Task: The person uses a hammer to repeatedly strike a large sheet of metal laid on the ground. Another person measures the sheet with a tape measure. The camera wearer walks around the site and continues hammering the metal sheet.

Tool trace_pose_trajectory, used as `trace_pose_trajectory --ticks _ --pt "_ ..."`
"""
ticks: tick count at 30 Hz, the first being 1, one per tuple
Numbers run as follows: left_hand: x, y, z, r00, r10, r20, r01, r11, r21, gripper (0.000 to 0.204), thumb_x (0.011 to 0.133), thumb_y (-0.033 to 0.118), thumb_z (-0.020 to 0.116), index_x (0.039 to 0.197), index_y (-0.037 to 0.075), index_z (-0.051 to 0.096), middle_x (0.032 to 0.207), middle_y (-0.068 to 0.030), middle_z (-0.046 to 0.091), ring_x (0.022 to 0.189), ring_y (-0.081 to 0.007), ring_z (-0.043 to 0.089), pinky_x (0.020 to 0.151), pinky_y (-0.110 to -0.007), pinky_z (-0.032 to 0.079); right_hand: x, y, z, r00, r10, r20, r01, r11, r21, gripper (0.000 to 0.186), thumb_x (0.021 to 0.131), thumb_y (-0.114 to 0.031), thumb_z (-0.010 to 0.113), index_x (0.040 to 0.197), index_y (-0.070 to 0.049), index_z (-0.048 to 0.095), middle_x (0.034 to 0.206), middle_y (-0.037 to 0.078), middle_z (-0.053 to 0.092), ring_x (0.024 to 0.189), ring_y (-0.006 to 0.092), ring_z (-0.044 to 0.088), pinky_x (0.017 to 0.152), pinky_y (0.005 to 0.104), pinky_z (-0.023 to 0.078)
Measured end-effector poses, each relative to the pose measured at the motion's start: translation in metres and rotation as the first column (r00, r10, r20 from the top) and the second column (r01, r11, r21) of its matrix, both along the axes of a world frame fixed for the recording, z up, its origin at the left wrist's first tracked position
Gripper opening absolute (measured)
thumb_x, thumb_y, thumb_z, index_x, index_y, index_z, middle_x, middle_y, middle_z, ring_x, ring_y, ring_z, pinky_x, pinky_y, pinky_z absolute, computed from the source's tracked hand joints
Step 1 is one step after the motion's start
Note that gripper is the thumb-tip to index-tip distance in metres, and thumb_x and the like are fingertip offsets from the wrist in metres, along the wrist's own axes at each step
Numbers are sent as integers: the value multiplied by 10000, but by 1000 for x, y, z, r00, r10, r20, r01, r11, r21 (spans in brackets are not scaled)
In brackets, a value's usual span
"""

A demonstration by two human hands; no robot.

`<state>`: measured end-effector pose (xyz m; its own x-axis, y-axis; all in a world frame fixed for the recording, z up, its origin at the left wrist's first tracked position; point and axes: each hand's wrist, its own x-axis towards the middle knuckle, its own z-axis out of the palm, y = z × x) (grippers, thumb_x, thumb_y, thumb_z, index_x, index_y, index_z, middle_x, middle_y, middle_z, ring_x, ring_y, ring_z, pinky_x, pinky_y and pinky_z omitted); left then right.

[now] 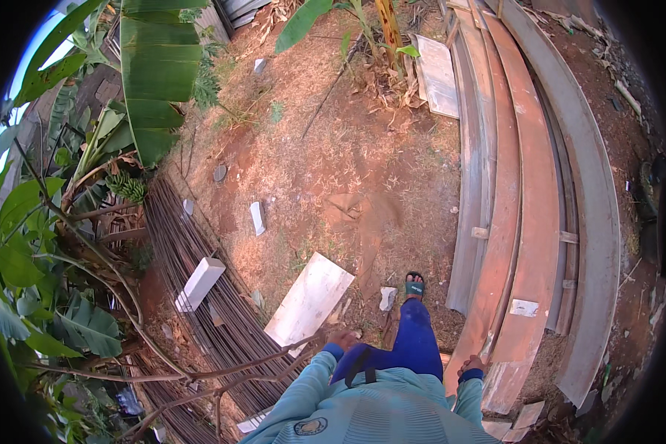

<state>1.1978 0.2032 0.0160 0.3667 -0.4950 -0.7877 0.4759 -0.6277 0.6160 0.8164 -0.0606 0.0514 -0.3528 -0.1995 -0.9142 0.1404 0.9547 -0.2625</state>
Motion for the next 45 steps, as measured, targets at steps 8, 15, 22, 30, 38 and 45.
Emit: trace_pose_trajectory --ticks 8,15,22,30,38,45 --pt "83 -232 150 984 89 -154 -107 989 -107 571 906 447 557 1304 52 445 1093 -136 623 991 -228 620 825 -346 509 215 -118 77 638 752 165 -566 604 -562 175 837 -166 596 971 -83 519 557 9 467 383 120 430 321 280 317" --pt "217 -353 161 757 494 -428 -575 814 -78 621 915 440 533 1325 21 329 1132 -220 579 970 -315 621 817 -388 515 460 -163 142 -79 982 -171 -647 -181 -741 429 866 -328 589 1192 -63 504 851 153 645 749 255 634 681 366 491" --pt "454 -344 47 408 786 -465 -824 536 182 114 932 207 528 869 117 499 600 33 450 434 -70 371 418 -248 340 660 -281 78 -72 988 -140 -668 -152 -729 318 874 -329 583 1010 -44 626 820 160 654 782 261 639 693 362 495" --pt "622 -334 63 635 758 -147 -704 647 293 284 921 321 541 953 39 554 602 -35 517 413 -121 427 391 -270 358 897 -409 -40 89 996 -12 -938 80 -337 252 852 -274 580 920 -42 652 695 89 638 624 203 610 629 342 492" --pt "675 -354 54 523 846 -103 -720 504 478 287 917 285 552 861 4 571 614 -95 601 406 -149 504 367 -290 402 1180 -488 -131 -124 990 -65 -929 -139 -343 202 849 -246 625 835 -44 637 656 32 601 495 125 539 446 298 435" --pt "713 -391 37 249 959 -134 -791 281 544 286 917 264 555 865 -17 560 592 -140 600 358 -188 499 325 -314 399 1360 -520 -279 -132 989 70 -988 -125 -89 241 892 -319 547 844 -88 590 606 28 554 446 148 523 393 327 423"
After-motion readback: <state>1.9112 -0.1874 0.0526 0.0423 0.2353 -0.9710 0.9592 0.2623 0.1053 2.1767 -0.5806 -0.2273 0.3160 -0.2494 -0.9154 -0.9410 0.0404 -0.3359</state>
